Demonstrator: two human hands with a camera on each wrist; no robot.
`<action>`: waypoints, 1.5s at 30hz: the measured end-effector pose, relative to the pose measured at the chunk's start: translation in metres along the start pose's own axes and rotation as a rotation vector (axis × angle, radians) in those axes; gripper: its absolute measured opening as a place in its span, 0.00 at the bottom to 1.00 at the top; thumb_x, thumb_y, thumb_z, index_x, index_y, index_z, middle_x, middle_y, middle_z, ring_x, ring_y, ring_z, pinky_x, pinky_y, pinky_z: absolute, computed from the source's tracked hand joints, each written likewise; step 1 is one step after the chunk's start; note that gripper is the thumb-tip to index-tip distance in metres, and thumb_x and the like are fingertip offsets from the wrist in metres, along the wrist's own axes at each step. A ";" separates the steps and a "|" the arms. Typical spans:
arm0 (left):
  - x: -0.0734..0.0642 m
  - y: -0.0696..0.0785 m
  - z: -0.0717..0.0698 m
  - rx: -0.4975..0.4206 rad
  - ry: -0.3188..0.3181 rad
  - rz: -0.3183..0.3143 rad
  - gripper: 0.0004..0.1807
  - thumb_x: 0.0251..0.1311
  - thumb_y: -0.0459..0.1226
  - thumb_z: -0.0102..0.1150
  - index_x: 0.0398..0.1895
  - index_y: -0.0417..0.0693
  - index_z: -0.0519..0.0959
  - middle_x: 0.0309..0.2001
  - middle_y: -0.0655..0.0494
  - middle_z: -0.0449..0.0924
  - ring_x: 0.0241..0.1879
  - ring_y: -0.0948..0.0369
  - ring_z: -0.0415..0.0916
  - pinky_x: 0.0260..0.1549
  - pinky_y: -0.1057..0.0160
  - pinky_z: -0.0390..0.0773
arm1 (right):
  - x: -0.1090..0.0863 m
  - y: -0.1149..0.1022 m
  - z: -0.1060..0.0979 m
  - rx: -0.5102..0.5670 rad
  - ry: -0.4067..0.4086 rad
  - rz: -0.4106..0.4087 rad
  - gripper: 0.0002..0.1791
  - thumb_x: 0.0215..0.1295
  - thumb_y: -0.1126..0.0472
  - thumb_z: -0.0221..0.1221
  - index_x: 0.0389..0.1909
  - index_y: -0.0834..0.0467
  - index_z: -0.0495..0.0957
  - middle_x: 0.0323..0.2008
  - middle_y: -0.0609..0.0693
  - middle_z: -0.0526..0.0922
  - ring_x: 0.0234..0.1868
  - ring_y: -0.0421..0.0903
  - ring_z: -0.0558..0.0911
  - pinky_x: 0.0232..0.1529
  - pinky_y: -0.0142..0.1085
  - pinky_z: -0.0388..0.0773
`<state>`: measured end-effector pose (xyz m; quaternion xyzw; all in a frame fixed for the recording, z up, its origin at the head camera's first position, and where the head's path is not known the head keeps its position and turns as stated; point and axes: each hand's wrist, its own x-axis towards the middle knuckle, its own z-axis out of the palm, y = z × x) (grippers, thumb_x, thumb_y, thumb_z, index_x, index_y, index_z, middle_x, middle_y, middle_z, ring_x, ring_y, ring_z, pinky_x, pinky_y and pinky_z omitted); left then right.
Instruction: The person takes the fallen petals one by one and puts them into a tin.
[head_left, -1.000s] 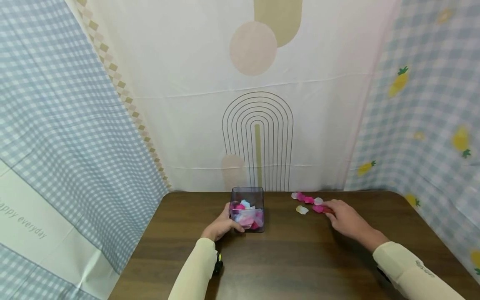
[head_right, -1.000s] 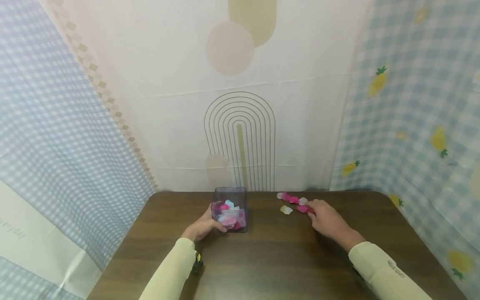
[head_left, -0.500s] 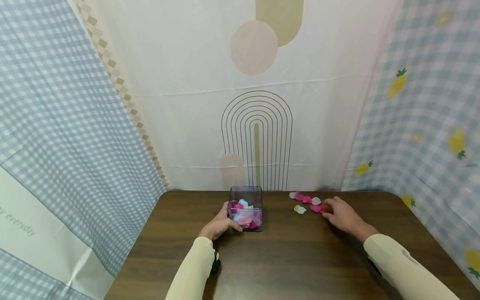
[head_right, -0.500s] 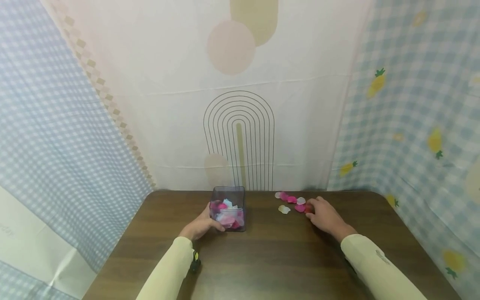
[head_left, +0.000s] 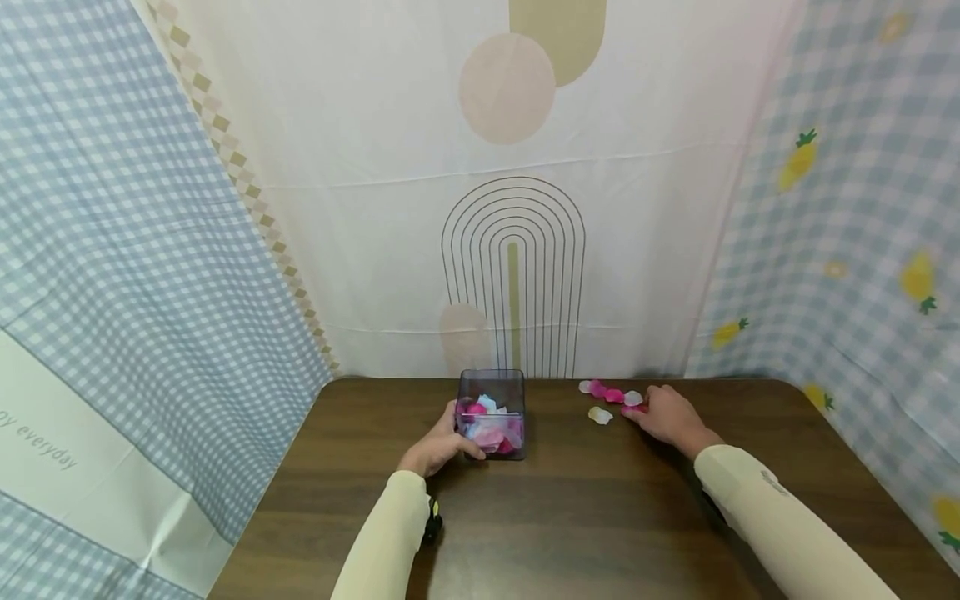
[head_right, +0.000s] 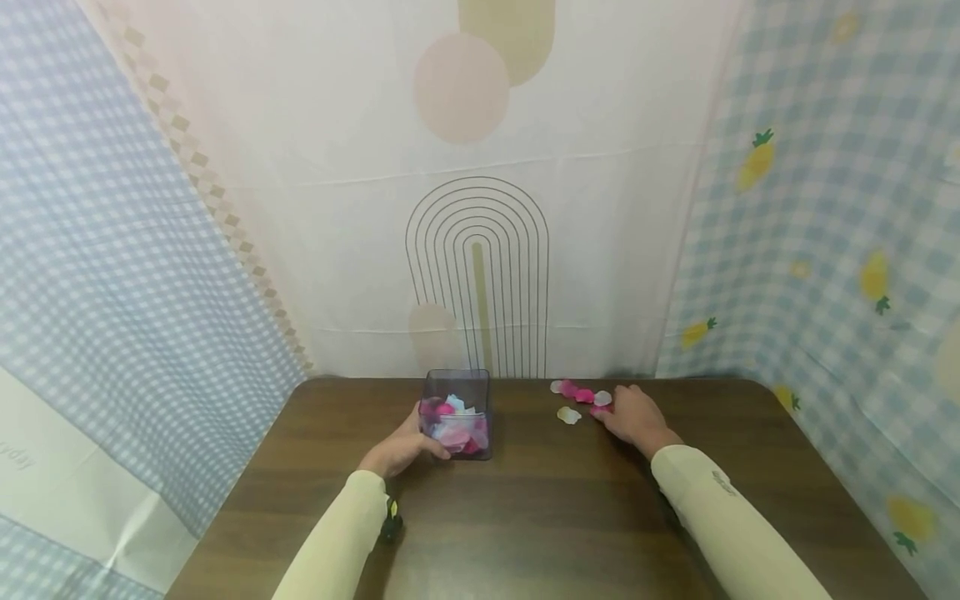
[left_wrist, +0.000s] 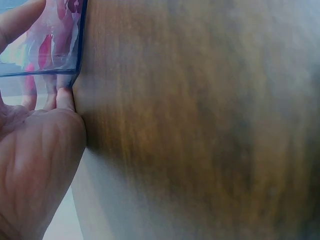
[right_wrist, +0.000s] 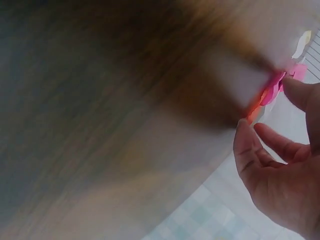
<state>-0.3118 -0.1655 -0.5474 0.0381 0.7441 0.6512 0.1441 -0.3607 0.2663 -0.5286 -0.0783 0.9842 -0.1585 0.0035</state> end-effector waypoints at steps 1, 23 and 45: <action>0.000 0.000 0.000 0.001 0.002 0.001 0.58 0.39 0.22 0.76 0.76 0.50 0.56 0.72 0.41 0.68 0.67 0.49 0.70 0.79 0.42 0.61 | 0.002 -0.001 0.000 -0.008 0.002 0.003 0.25 0.70 0.45 0.67 0.35 0.66 0.76 0.32 0.59 0.79 0.38 0.55 0.77 0.42 0.51 0.78; 0.000 0.001 0.001 0.007 -0.002 -0.007 0.58 0.39 0.23 0.76 0.76 0.51 0.56 0.72 0.41 0.69 0.68 0.48 0.69 0.80 0.40 0.59 | 0.009 0.009 0.000 0.097 -0.031 -0.037 0.05 0.65 0.66 0.61 0.32 0.63 0.77 0.29 0.56 0.80 0.33 0.51 0.76 0.39 0.44 0.78; -0.001 -0.001 -0.001 -0.009 -0.011 -0.008 0.57 0.39 0.22 0.76 0.75 0.48 0.57 0.71 0.41 0.68 0.69 0.47 0.68 0.81 0.38 0.56 | -0.007 0.007 0.000 0.152 0.023 -0.038 0.02 0.60 0.69 0.62 0.32 0.63 0.78 0.30 0.55 0.83 0.33 0.50 0.79 0.36 0.42 0.78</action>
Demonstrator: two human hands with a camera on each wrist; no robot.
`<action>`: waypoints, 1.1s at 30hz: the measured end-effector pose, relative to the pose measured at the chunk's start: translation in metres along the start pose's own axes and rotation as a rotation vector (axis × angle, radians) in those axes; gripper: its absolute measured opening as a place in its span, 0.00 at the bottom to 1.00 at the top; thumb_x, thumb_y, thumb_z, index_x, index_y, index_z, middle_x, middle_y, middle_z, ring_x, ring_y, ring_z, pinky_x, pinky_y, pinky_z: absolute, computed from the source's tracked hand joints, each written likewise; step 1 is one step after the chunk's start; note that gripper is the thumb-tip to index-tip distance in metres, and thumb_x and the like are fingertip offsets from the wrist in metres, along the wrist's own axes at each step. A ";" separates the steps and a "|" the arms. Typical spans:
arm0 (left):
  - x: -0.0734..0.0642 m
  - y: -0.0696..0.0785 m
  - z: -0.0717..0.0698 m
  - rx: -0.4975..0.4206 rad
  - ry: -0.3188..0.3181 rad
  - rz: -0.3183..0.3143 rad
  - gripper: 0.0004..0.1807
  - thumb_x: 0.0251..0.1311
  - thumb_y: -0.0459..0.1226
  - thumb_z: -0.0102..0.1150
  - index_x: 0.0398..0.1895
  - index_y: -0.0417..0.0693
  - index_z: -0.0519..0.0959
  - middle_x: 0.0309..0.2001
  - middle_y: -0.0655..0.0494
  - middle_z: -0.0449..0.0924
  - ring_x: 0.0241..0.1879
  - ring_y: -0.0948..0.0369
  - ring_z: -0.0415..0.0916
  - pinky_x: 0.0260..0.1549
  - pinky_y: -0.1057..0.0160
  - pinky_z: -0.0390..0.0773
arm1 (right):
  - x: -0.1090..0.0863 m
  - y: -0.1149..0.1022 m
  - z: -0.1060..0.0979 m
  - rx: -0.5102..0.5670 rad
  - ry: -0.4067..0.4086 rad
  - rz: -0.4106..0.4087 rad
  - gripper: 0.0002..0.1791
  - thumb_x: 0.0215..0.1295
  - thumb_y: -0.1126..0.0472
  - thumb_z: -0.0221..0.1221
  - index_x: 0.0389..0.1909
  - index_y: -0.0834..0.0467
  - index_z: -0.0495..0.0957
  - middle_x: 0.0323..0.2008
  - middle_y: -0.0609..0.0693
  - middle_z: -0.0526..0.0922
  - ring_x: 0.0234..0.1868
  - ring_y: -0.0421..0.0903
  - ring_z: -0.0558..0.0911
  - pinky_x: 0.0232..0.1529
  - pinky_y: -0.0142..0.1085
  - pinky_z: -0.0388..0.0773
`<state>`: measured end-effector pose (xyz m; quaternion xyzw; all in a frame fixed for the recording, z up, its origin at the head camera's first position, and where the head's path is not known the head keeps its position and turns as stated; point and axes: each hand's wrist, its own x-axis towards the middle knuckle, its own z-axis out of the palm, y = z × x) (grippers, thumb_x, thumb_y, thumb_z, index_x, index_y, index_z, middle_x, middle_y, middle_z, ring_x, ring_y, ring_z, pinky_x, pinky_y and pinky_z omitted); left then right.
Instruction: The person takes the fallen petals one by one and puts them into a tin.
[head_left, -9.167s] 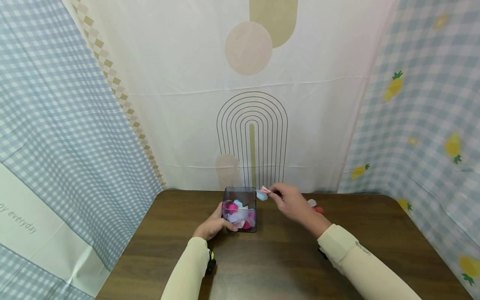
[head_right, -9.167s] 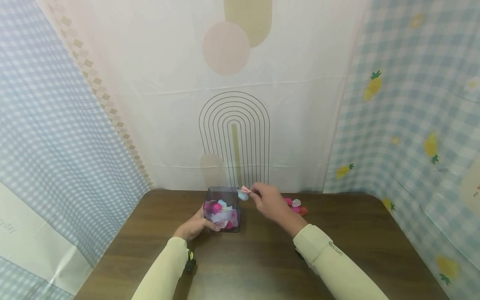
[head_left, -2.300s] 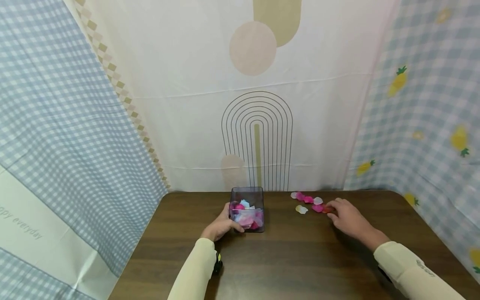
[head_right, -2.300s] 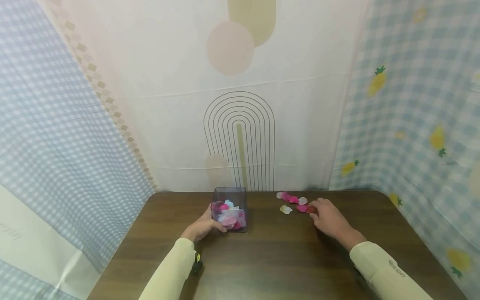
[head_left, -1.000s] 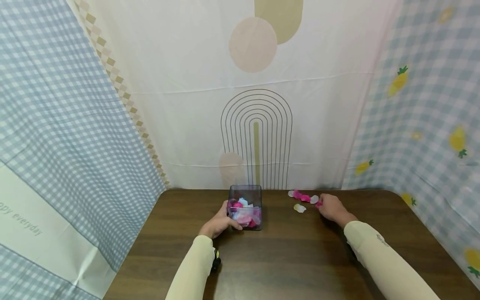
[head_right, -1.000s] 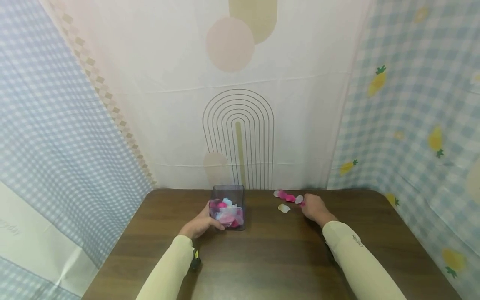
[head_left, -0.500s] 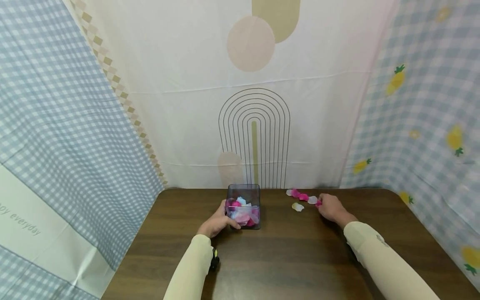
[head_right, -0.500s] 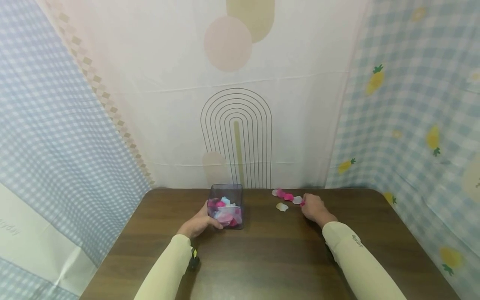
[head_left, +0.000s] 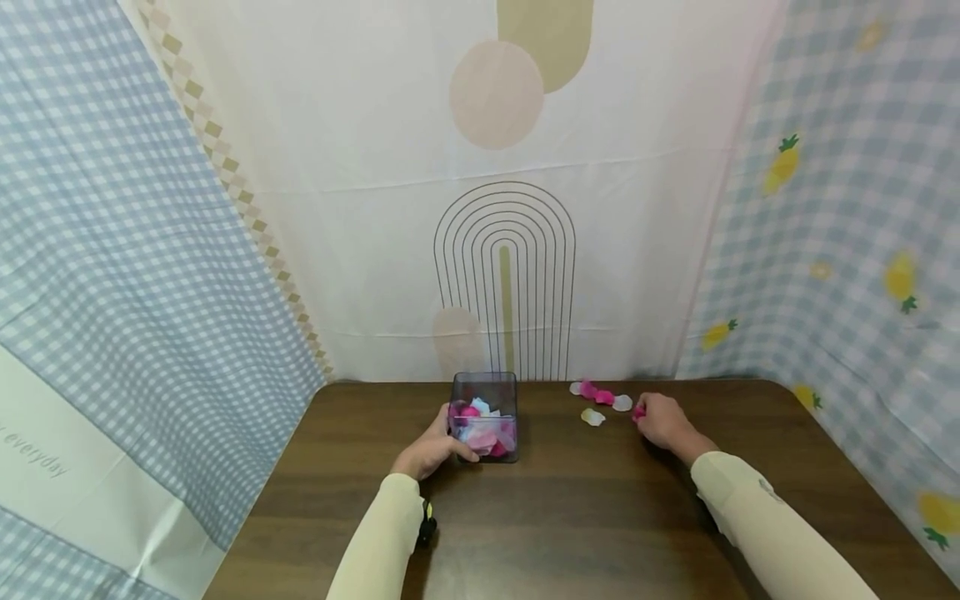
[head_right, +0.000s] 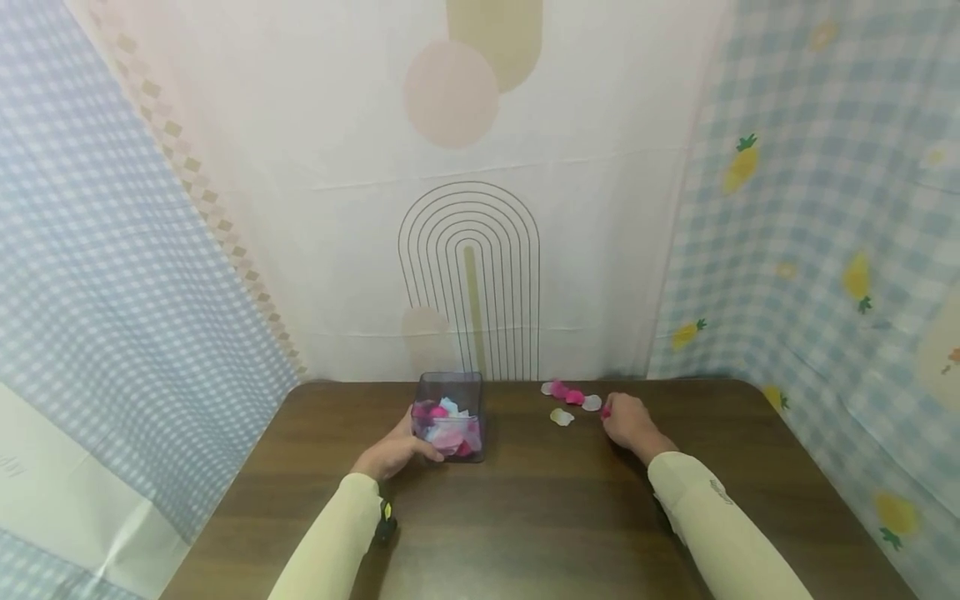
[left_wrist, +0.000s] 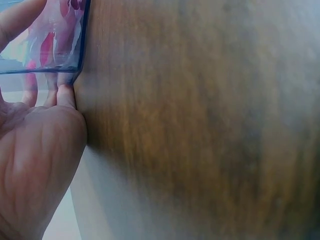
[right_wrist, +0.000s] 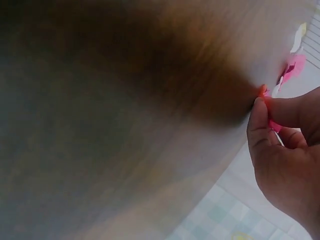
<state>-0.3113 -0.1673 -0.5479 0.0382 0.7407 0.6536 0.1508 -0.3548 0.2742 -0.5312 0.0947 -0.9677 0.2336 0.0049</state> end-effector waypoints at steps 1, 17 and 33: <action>0.000 0.000 0.000 0.000 -0.001 -0.001 0.57 0.39 0.22 0.76 0.75 0.48 0.56 0.71 0.41 0.68 0.69 0.47 0.68 0.81 0.38 0.55 | -0.001 0.000 0.000 0.007 0.008 -0.002 0.01 0.60 0.69 0.61 0.32 0.63 0.78 0.29 0.54 0.83 0.32 0.49 0.79 0.36 0.41 0.77; 0.000 -0.002 0.000 -0.017 -0.008 0.019 0.60 0.39 0.20 0.74 0.77 0.50 0.55 0.74 0.40 0.65 0.72 0.46 0.64 0.81 0.36 0.51 | -0.021 -0.093 -0.021 0.327 0.147 -0.143 0.03 0.74 0.67 0.62 0.37 0.59 0.83 0.35 0.53 0.87 0.34 0.44 0.79 0.32 0.32 0.75; 0.001 -0.001 -0.001 -0.026 -0.032 0.019 0.61 0.43 0.21 0.76 0.81 0.53 0.55 0.76 0.41 0.65 0.71 0.48 0.68 0.81 0.40 0.55 | -0.035 -0.161 -0.016 0.458 0.126 -0.349 0.06 0.76 0.67 0.62 0.36 0.54 0.81 0.34 0.49 0.82 0.31 0.41 0.77 0.31 0.32 0.76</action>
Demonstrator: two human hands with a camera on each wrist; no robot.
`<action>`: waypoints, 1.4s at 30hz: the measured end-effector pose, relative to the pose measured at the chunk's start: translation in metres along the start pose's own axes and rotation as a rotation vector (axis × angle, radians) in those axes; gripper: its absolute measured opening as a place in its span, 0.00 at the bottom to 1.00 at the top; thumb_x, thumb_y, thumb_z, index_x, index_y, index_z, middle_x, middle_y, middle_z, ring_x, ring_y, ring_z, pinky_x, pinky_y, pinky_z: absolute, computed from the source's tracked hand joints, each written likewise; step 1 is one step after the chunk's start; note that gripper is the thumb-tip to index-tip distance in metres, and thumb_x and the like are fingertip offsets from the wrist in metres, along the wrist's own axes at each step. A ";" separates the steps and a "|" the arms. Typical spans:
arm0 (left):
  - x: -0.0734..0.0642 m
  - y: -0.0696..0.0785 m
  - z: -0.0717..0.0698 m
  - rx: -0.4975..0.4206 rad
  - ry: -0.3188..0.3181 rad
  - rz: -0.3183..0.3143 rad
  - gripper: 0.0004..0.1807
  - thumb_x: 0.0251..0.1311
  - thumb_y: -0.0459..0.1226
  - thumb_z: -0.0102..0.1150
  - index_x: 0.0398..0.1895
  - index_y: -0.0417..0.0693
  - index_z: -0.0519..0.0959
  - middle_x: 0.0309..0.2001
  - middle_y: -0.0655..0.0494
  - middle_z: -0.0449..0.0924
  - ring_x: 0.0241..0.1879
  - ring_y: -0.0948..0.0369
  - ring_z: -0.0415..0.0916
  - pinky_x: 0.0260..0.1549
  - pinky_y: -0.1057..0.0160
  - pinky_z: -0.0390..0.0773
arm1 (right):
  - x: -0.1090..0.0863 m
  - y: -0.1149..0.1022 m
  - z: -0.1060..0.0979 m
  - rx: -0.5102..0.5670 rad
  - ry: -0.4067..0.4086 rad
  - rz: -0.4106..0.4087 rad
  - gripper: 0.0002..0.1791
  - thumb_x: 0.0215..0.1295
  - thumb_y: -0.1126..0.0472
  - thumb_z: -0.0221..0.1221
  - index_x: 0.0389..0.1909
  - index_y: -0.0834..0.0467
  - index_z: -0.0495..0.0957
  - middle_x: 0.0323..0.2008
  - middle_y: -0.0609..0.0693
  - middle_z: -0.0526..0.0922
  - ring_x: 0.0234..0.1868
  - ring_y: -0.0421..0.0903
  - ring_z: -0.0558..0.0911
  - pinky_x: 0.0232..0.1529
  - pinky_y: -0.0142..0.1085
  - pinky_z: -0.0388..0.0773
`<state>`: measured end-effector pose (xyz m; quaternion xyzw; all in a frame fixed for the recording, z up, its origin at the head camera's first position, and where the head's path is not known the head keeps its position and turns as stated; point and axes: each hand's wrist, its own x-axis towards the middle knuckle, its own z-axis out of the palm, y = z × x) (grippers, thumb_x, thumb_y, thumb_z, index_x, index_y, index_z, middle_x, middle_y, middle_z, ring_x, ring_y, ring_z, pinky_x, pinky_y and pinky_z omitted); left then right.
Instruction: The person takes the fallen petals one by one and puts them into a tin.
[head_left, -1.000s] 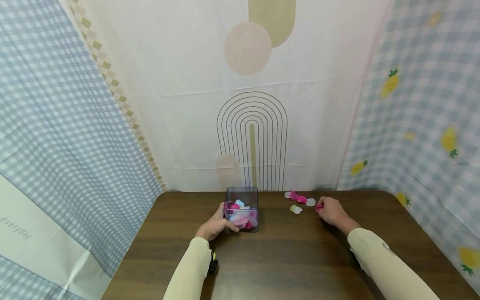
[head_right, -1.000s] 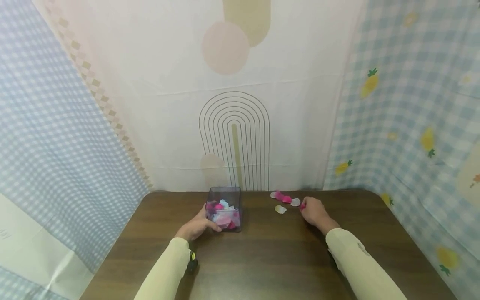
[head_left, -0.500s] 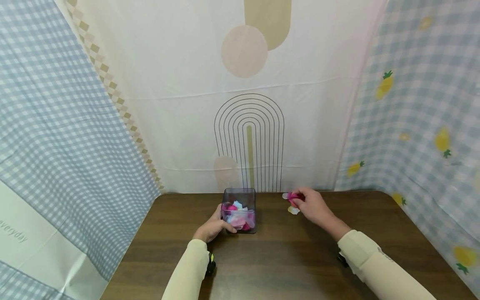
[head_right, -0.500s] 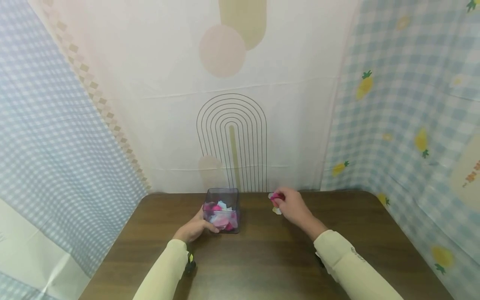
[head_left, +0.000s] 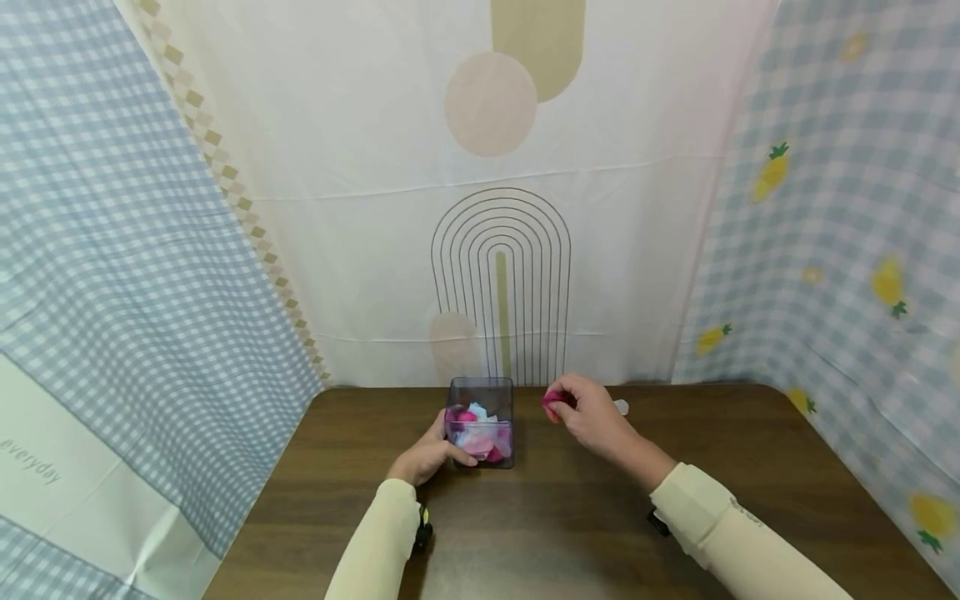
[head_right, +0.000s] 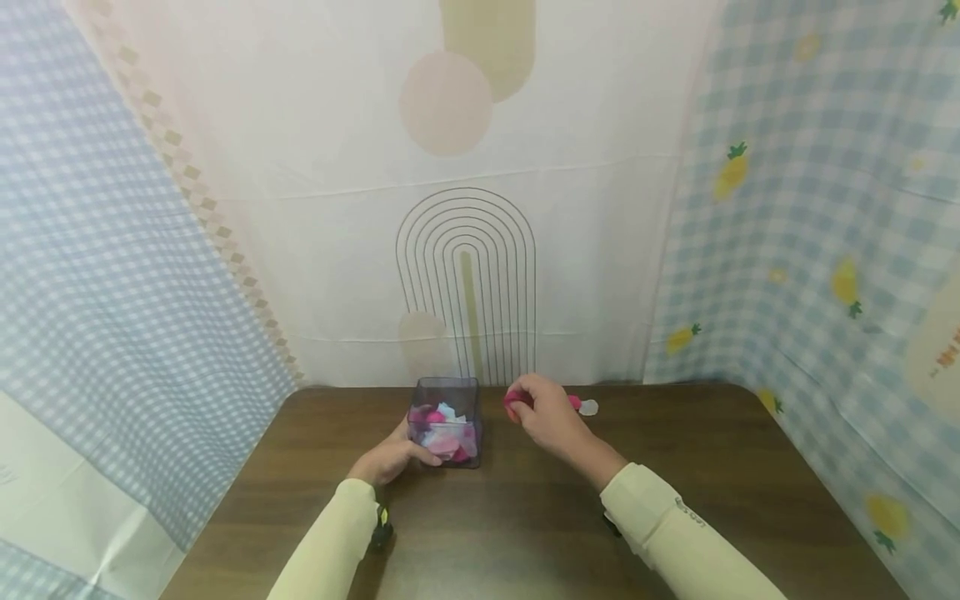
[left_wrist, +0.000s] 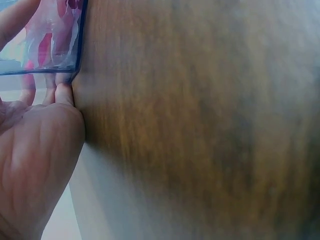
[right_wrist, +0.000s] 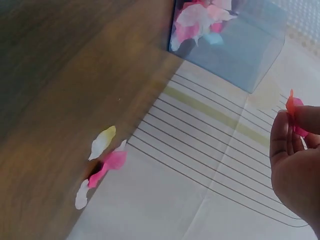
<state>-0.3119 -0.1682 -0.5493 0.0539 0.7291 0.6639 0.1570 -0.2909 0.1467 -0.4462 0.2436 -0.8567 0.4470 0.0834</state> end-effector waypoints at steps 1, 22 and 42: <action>0.001 -0.001 0.000 -0.007 -0.001 0.001 0.61 0.42 0.21 0.76 0.81 0.53 0.55 0.76 0.41 0.66 0.70 0.48 0.69 0.81 0.41 0.56 | 0.000 -0.001 0.000 0.002 -0.001 0.005 0.06 0.76 0.66 0.62 0.36 0.54 0.80 0.34 0.48 0.82 0.31 0.42 0.77 0.31 0.32 0.75; 0.003 0.001 0.000 0.033 0.014 -0.003 0.60 0.41 0.22 0.78 0.79 0.50 0.55 0.72 0.43 0.70 0.67 0.49 0.72 0.81 0.37 0.55 | 0.042 -0.036 0.040 -0.021 -0.071 -0.113 0.07 0.75 0.70 0.60 0.37 0.56 0.82 0.37 0.51 0.83 0.35 0.42 0.78 0.36 0.31 0.78; 0.001 -0.001 -0.001 0.026 -0.027 0.000 0.60 0.42 0.23 0.77 0.79 0.53 0.54 0.73 0.44 0.71 0.67 0.51 0.74 0.79 0.42 0.61 | 0.086 -0.020 0.096 -0.273 -0.282 -0.079 0.09 0.60 0.71 0.58 0.27 0.53 0.76 0.28 0.45 0.77 0.28 0.40 0.71 0.28 0.31 0.69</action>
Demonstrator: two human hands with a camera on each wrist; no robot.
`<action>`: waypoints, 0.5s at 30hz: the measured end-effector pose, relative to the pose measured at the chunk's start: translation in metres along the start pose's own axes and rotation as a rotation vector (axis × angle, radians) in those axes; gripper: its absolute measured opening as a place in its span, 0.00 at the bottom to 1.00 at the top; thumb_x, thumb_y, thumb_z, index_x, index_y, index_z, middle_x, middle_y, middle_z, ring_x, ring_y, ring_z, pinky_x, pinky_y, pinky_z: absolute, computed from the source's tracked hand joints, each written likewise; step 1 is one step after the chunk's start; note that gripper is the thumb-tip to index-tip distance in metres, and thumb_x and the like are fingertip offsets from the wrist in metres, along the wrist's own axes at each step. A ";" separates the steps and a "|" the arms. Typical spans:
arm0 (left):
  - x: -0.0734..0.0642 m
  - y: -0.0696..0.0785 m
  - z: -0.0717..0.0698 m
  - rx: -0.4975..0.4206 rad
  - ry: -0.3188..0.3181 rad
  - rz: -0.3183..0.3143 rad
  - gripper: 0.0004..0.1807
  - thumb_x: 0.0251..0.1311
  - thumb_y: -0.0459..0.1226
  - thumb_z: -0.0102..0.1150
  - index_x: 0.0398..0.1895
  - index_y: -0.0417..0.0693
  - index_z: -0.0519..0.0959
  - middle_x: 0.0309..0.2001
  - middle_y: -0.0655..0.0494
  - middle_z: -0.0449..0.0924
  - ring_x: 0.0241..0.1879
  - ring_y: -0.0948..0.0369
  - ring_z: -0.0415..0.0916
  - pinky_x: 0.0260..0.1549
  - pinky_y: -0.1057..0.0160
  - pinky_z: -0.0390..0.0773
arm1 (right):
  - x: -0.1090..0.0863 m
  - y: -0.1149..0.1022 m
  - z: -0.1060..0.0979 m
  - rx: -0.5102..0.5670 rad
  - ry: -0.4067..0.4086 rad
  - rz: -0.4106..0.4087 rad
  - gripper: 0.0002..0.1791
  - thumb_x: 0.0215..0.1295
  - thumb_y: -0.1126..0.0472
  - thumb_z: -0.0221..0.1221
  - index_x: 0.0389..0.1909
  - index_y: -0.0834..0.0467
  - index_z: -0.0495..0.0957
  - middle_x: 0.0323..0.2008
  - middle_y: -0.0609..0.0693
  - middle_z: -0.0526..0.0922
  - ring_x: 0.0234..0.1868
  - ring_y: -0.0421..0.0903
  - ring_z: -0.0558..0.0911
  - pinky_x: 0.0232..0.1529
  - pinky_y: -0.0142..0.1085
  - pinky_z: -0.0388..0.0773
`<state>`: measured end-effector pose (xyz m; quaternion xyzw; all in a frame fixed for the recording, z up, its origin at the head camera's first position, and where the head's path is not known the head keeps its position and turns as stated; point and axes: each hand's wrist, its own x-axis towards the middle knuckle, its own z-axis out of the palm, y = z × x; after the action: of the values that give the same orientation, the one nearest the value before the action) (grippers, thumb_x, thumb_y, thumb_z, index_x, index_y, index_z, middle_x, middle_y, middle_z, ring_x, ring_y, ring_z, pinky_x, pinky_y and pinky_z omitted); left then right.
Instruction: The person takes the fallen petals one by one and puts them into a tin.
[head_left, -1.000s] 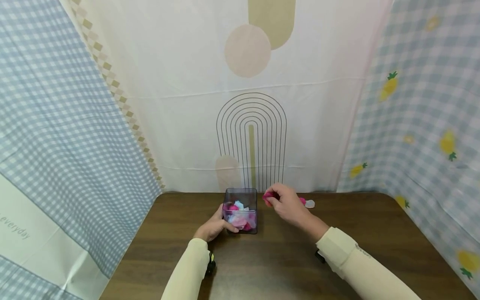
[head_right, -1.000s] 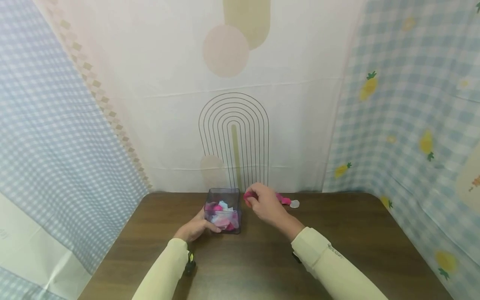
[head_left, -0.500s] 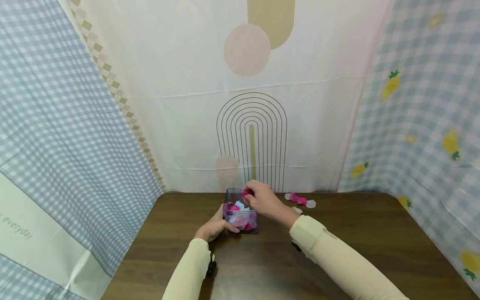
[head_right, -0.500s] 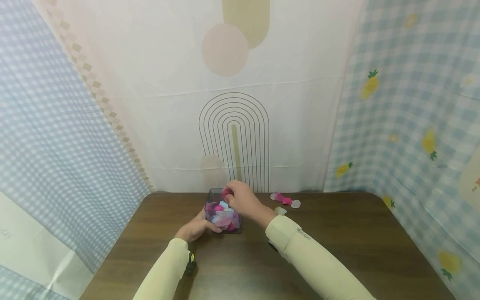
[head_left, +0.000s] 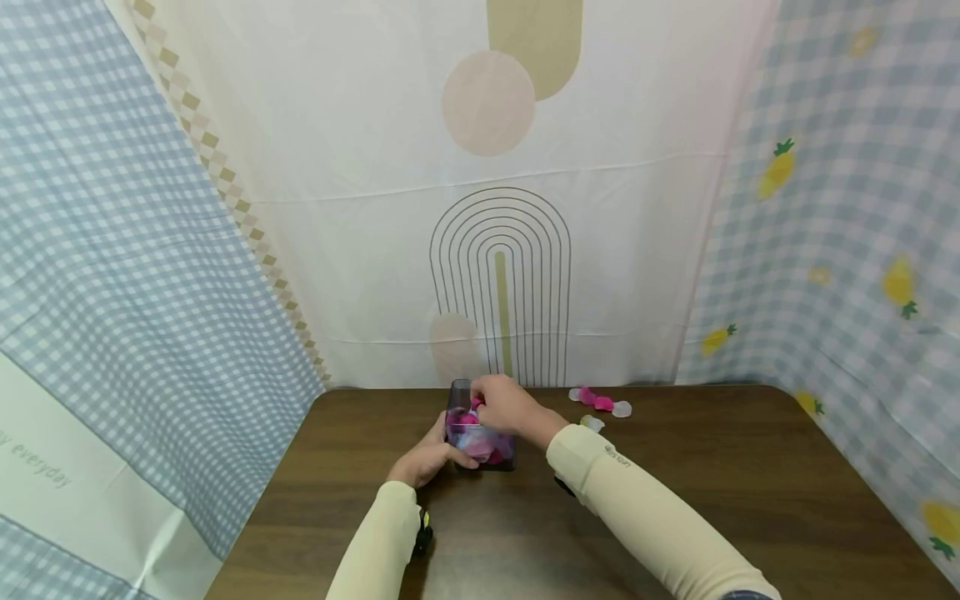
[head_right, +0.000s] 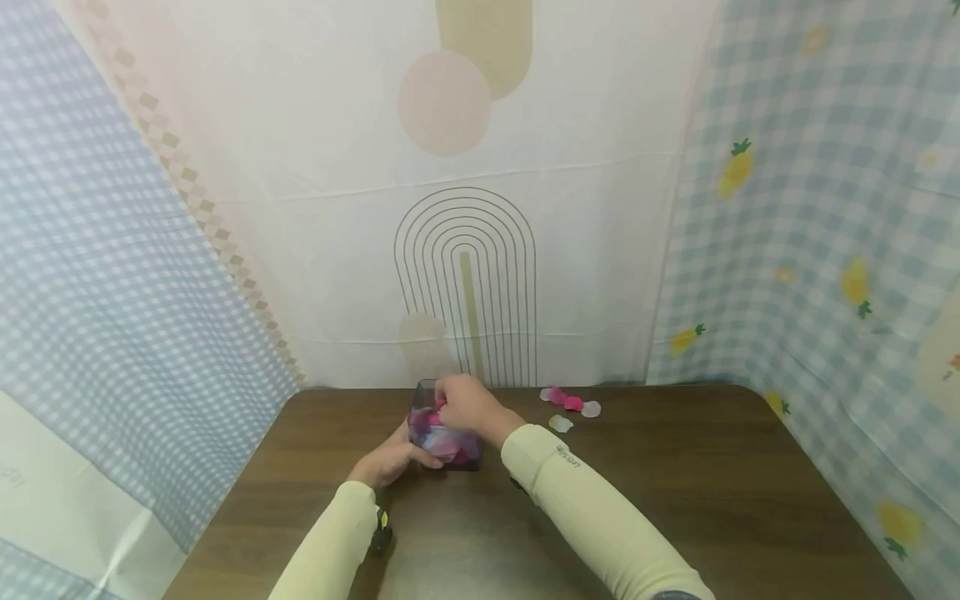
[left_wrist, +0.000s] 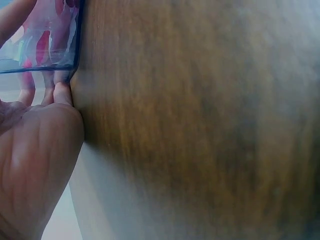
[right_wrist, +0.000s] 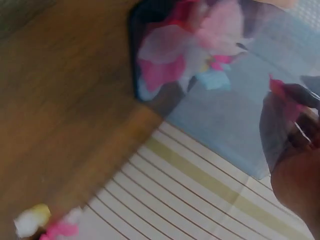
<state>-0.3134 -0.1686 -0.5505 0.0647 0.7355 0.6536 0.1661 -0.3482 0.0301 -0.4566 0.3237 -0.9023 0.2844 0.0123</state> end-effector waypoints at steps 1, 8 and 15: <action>0.000 0.000 0.000 0.000 0.001 0.000 0.60 0.42 0.23 0.78 0.79 0.53 0.55 0.73 0.44 0.71 0.67 0.51 0.74 0.78 0.42 0.61 | 0.000 0.000 0.002 -0.009 -0.004 0.002 0.09 0.60 0.71 0.58 0.27 0.52 0.76 0.28 0.44 0.77 0.28 0.40 0.72 0.29 0.31 0.70; 0.000 0.000 0.000 0.007 0.004 0.003 0.59 0.43 0.23 0.77 0.78 0.52 0.55 0.74 0.43 0.70 0.68 0.50 0.73 0.78 0.42 0.62 | 0.000 0.002 0.008 -0.052 0.033 -0.006 0.08 0.60 0.71 0.58 0.29 0.53 0.79 0.31 0.47 0.81 0.31 0.42 0.74 0.33 0.34 0.73; 0.000 -0.002 0.000 -0.004 0.010 -0.003 0.60 0.42 0.24 0.78 0.79 0.54 0.55 0.74 0.45 0.70 0.69 0.49 0.73 0.80 0.41 0.58 | -0.001 0.000 0.010 -0.078 0.047 0.002 0.08 0.58 0.70 0.58 0.32 0.55 0.82 0.33 0.47 0.84 0.31 0.42 0.75 0.35 0.37 0.76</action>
<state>-0.3130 -0.1686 -0.5526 0.0600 0.7352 0.6552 0.1633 -0.3462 0.0254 -0.4657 0.3154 -0.9125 0.2564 0.0458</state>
